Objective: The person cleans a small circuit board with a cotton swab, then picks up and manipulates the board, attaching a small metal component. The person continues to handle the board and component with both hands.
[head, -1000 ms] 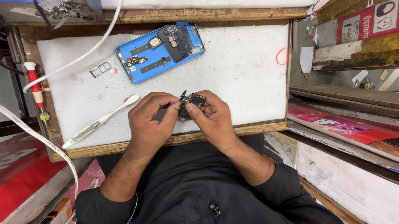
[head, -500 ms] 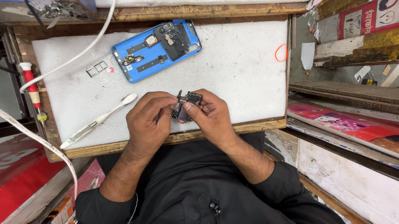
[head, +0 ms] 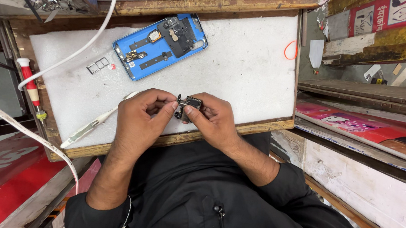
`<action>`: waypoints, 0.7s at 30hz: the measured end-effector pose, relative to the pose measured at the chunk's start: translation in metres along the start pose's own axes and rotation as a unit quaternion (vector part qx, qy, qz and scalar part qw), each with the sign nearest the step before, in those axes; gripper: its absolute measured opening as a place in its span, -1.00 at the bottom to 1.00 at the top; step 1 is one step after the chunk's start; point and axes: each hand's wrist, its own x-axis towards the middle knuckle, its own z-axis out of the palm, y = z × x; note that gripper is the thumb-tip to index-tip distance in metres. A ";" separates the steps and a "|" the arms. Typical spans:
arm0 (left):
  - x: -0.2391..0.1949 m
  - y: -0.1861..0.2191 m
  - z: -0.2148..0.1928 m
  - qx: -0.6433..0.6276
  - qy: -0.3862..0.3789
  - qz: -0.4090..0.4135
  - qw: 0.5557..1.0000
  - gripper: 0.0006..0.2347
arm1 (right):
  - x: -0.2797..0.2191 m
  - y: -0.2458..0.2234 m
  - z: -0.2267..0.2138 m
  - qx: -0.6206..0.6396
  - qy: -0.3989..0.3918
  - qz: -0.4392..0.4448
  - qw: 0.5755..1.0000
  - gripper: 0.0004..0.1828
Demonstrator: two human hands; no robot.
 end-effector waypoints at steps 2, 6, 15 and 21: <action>-0.003 0.003 0.000 0.027 0.013 0.026 0.999 -0.92 | 0.000 0.000 0.001 -0.020 0.002 -0.008 1.000 -0.82; -0.009 0.007 0.005 0.136 0.071 0.167 0.974 -0.92 | 0.000 -0.001 0.003 -0.030 0.010 -0.012 0.999 -0.83; -0.007 0.006 -0.007 0.228 0.032 0.298 0.926 -0.86 | -0.001 0.003 -0.003 -0.016 -0.006 0.015 1.000 -0.83; -0.001 0.004 -0.005 0.168 0.000 0.236 0.957 -0.93 | -0.002 0.003 -0.007 0.010 -0.019 0.019 1.000 -0.82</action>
